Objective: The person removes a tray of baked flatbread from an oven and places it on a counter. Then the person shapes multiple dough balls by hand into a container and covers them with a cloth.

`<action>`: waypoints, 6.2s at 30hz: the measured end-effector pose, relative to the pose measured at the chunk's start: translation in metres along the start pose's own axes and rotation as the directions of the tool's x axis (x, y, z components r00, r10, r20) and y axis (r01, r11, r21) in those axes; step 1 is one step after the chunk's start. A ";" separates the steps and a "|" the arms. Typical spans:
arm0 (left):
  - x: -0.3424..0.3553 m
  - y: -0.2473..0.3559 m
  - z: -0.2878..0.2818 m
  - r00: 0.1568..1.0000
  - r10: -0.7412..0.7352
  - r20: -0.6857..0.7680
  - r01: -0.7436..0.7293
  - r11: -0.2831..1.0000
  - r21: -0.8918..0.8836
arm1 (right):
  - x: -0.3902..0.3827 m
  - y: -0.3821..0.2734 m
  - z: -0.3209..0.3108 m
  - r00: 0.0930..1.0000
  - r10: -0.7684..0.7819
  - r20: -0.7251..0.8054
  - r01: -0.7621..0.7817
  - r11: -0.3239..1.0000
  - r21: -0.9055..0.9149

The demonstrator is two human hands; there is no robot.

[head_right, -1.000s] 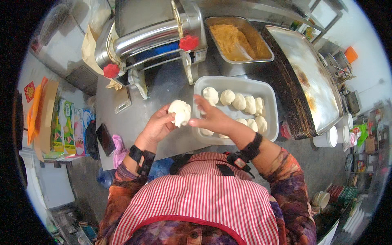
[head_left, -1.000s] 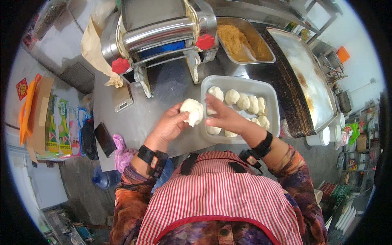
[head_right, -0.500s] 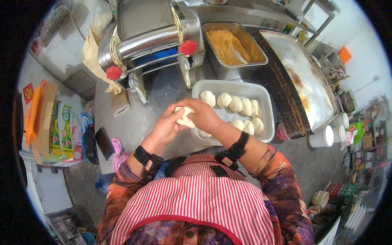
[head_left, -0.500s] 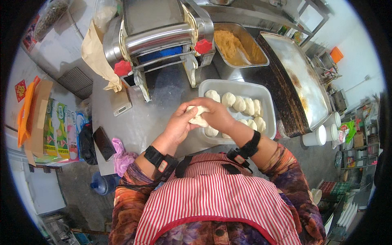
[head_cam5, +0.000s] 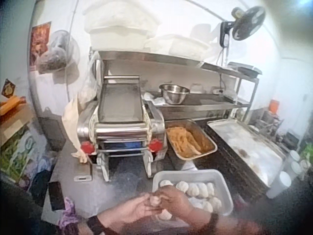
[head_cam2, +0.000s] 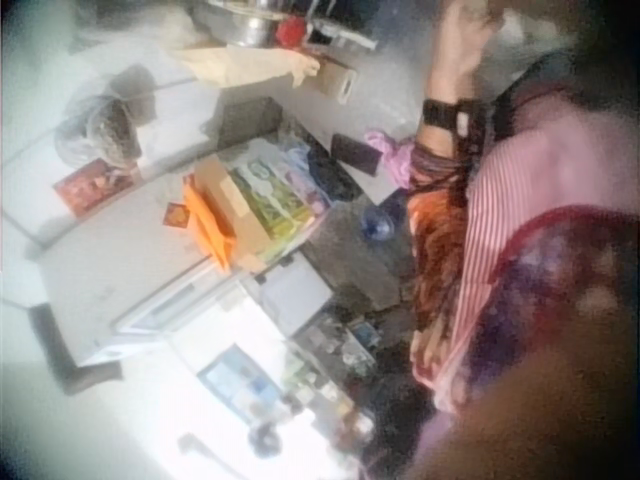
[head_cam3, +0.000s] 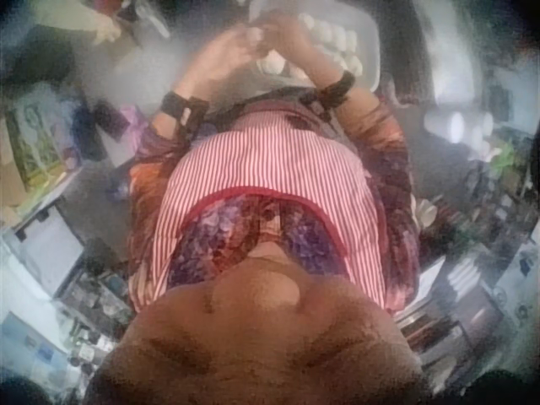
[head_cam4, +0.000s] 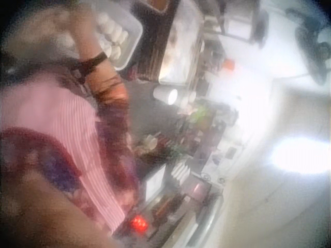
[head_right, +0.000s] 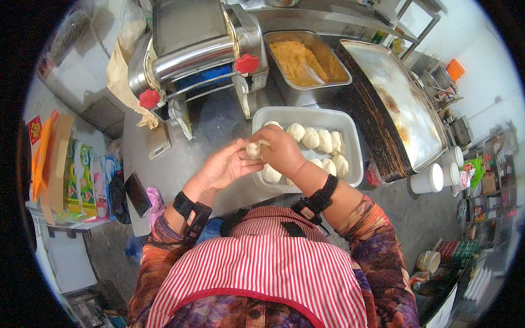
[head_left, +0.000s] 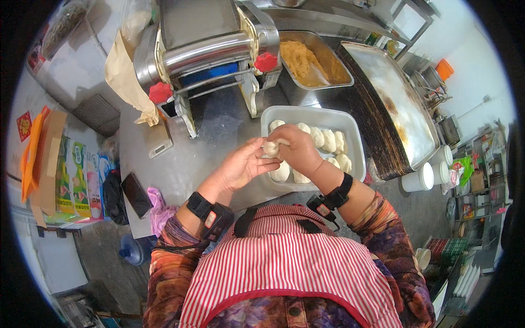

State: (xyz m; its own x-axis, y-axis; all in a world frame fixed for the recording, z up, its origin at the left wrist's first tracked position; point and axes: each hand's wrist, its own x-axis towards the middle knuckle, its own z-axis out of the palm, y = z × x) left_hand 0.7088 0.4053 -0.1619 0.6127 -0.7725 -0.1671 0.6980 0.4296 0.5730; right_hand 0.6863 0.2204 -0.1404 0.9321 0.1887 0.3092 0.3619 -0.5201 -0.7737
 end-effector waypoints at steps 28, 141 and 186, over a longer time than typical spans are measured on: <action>0.021 -0.028 0.026 0.998 -0.015 -0.053 0.023 0.989 0.149 | -0.014 -0.006 -0.020 0.973 0.089 0.214 -0.146 0.953 0.267; -0.023 -0.072 0.013 0.888 0.306 -0.344 -0.369 0.920 -0.134 | -0.058 0.130 -0.038 0.761 0.089 0.642 0.299 0.831 -0.469; 0.011 -0.116 -0.017 0.623 0.277 -0.731 -0.045 0.946 0.320 | -0.066 0.176 -0.123 0.793 0.178 0.583 0.087 0.914 -0.397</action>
State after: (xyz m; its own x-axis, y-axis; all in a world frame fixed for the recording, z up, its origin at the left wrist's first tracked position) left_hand 0.6407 0.3550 -0.2437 0.8463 -0.0207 -0.5323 0.5144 0.2914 0.8065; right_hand 0.6867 0.0144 -0.2289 0.8117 0.5431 -0.2149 0.4062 -0.7893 -0.4605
